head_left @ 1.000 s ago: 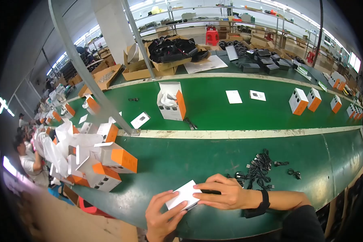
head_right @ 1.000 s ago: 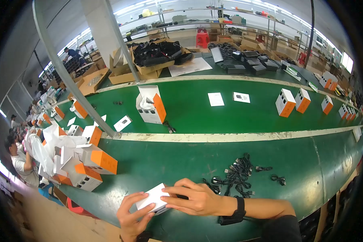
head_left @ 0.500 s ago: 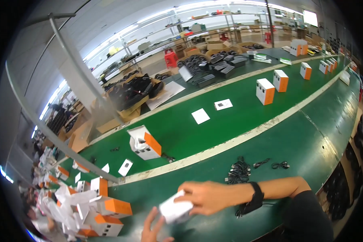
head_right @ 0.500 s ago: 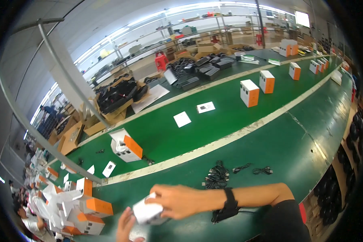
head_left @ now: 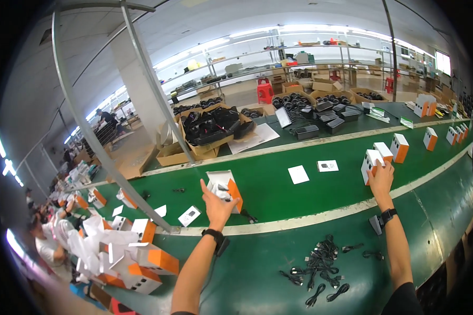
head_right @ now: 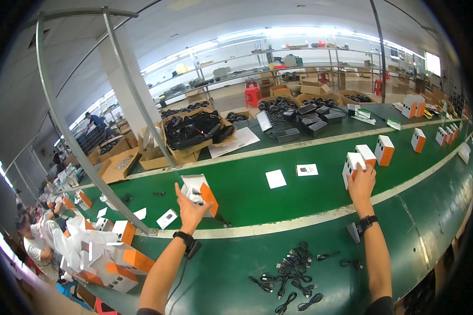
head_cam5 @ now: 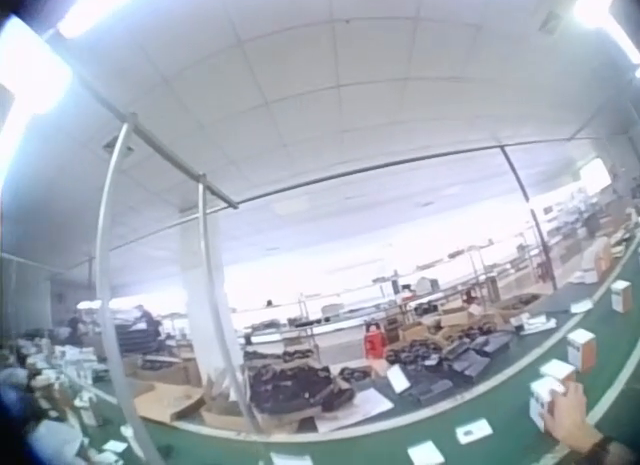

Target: Packing electronic cables into small white and orange boxes on an assembly line.

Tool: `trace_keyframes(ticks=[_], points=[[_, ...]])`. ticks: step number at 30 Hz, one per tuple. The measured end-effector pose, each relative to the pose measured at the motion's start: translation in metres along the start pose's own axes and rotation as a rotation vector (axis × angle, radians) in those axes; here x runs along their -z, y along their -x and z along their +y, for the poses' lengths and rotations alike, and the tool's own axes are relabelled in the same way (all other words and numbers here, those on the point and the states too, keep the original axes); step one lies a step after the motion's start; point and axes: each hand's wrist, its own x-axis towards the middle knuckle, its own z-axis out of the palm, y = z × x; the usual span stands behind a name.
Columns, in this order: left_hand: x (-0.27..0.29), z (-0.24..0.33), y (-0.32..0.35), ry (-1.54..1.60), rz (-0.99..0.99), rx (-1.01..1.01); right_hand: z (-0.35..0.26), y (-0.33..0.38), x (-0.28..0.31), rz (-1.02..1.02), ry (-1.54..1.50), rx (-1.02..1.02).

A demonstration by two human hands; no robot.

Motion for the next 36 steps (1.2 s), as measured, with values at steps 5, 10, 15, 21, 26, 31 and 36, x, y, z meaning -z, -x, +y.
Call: trace_keyframes(ticks=[5,10,15,21,26,31,36], points=[[0.055,0.038,0.022,0.207,-0.122,-0.141,-0.091,0.031,0.037,-0.076,-0.368,0.476],[0.115,0.05,0.134,0.111,-0.166,-0.215,-0.203,0.075,0.071,-0.712,-0.595,0.667],[0.191,0.038,0.261,-0.049,-0.195,-0.068,-0.301,0.137,0.008,-0.606,-0.518,0.793],[0.24,0.023,0.33,0.119,0.109,0.179,-0.36,0.155,-0.037,-0.602,-0.501,0.804],[0.238,0.004,0.314,0.342,0.08,0.087,-0.353,0.16,0.0,-0.535,-0.512,0.875],[0.22,0.015,0.304,0.429,0.142,0.187,-0.336,0.161,0.065,-0.528,-0.791,0.7],[0.211,0.012,0.312,0.378,0.258,0.245,-0.317,0.224,0.271,-0.484,-1.171,1.135]])
